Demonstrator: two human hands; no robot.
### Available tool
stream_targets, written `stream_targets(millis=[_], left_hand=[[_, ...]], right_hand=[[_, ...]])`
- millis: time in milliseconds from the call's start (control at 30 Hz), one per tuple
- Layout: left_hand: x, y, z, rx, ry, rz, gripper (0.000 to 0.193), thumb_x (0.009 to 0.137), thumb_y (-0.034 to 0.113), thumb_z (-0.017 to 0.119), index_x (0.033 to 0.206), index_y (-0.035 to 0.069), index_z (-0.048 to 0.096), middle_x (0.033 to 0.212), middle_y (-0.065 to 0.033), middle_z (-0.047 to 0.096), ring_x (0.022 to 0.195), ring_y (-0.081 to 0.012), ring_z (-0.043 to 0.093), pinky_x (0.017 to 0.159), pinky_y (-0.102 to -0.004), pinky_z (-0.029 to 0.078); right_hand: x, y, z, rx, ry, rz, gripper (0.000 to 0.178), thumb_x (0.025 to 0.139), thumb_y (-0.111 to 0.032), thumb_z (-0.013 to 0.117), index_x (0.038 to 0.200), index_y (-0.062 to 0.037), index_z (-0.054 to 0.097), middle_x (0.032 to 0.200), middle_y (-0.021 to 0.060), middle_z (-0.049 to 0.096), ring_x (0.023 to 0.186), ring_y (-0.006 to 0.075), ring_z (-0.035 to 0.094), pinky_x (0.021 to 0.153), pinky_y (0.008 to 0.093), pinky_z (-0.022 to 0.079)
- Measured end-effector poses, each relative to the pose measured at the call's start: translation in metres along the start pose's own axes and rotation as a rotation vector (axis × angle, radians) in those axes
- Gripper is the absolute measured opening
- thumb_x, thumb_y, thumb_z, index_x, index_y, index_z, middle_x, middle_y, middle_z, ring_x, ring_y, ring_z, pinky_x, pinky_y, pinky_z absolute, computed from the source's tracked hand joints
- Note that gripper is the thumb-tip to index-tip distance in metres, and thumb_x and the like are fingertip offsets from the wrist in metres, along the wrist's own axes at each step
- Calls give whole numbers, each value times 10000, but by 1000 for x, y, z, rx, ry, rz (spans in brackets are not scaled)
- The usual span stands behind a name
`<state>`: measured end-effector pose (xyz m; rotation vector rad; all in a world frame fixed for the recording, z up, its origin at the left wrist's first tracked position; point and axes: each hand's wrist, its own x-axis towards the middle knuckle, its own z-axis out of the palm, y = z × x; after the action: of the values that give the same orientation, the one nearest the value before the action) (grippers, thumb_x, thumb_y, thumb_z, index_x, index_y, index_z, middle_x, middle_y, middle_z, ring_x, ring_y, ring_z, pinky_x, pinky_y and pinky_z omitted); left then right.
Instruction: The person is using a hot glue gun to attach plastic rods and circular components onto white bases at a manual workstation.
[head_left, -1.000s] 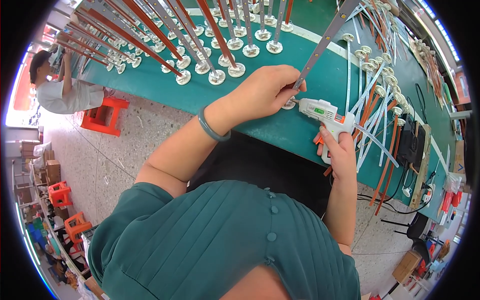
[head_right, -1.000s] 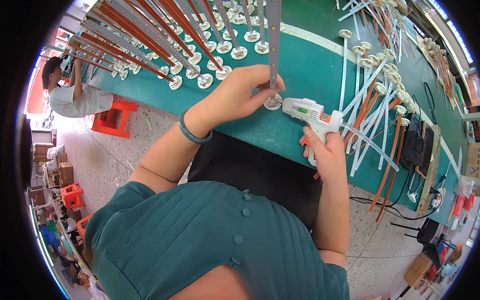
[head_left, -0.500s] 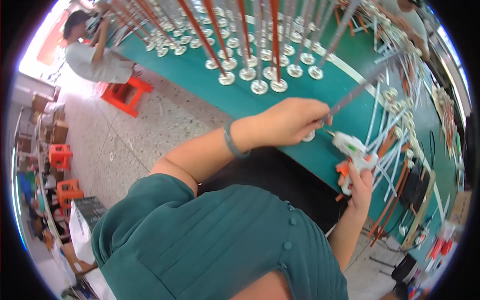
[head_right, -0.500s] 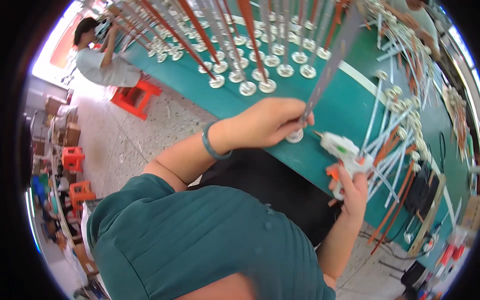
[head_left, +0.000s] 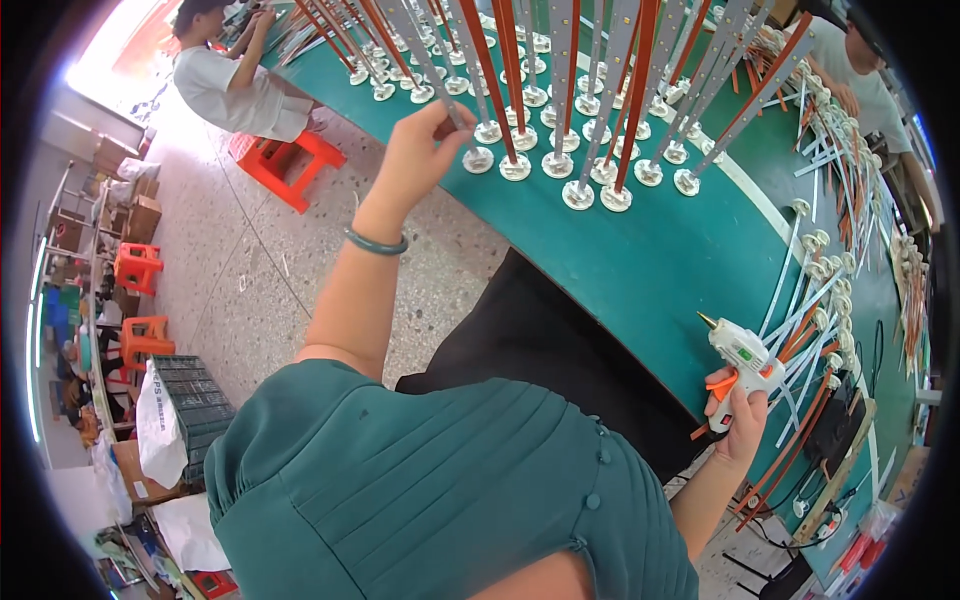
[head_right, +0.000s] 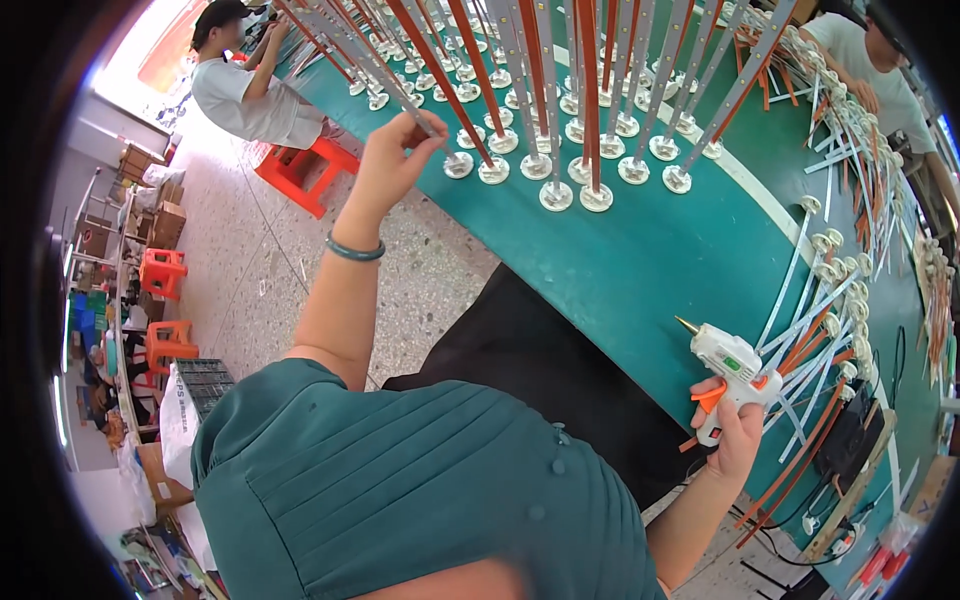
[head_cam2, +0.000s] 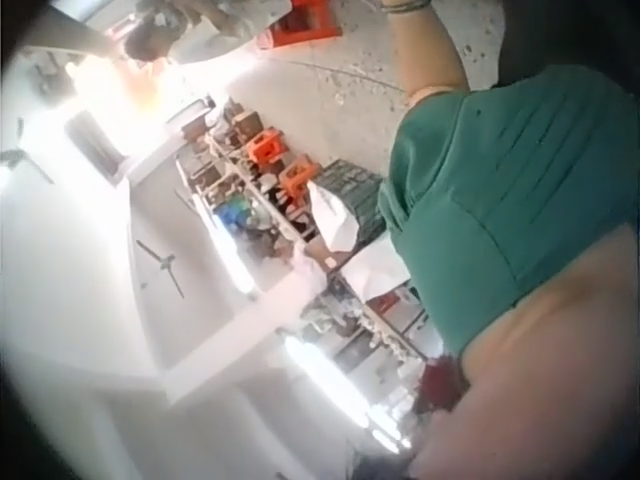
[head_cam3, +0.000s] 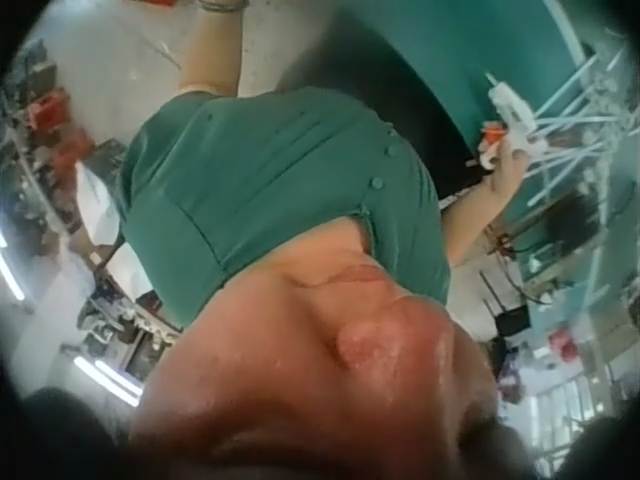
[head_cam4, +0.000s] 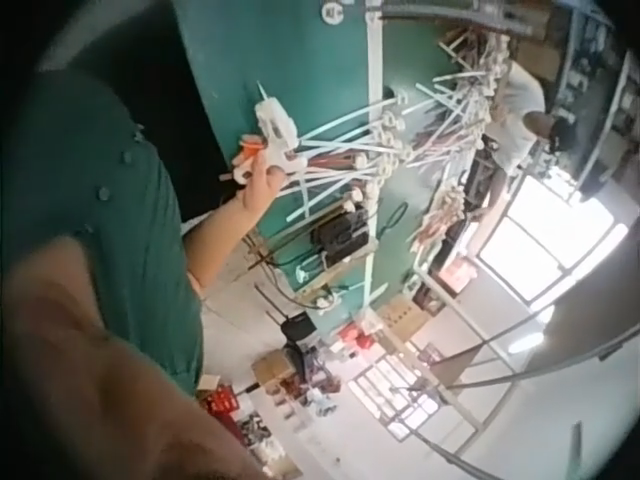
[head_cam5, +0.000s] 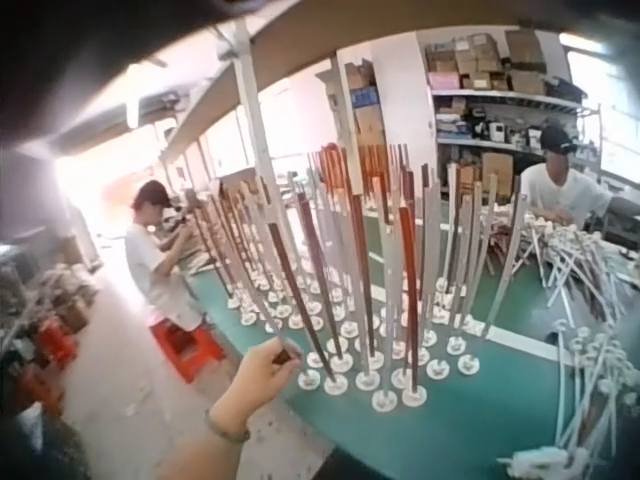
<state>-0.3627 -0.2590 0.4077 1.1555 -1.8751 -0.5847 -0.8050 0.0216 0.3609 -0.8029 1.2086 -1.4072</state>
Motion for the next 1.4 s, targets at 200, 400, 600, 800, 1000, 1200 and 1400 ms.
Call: stream_targets(millis=[200,400,600,800,1000,1200,1400], left_hand=[[0,-14,7,-69,48,-19,191,857,-13,672,1045,-3,646,858,-68,684,809,-149,657,776,-302,537],[-13,-21,11,91,147,27,369,844,65,748,1180,23,604,885,-27,632,863,-134,637,803,-285,521],[-34,61,5,63,-240,-90,164,807,65,764,856,6,619,696,-11,554,609,-95,498,536,-260,396],[-24,141,181,-162,-744,604,234,854,51,668,1088,64,660,1076,-107,652,1056,-314,604,905,-389,495],[0,167,346,101,-283,1152,406,894,68,553,1299,100,539,1174,-102,634,1134,-281,589,1046,-419,411],[23,201,343,504,-691,1363,194,891,132,529,1079,89,551,977,-18,613,1027,-200,568,925,-348,445],[22,190,318,359,-537,1492,45,873,151,555,898,113,547,891,-12,575,953,-181,557,821,-316,449]], right_hand=[[-1,3,2,-7,40,-32,466,919,-158,627,1273,105,478,1010,241,662,656,178,624,585,260,507],[-5,-2,6,-37,46,-20,460,932,-175,605,1273,100,463,1012,218,654,650,173,619,572,251,500],[-4,8,-1,116,2,-112,561,906,-242,650,1298,110,458,1014,231,658,661,186,650,581,260,515],[-12,13,-1,228,-4,-291,586,912,-238,644,1339,95,418,1028,246,646,665,204,656,585,279,538],[-32,7,1,275,57,-454,559,925,-246,625,1329,78,415,993,215,634,635,194,627,553,280,511],[-68,6,-21,255,193,-539,476,935,-258,607,1257,60,461,961,195,638,597,191,604,532,292,490],[-58,-2,-17,232,169,-562,430,932,-270,609,1221,28,496,953,170,631,591,182,592,530,297,466]])
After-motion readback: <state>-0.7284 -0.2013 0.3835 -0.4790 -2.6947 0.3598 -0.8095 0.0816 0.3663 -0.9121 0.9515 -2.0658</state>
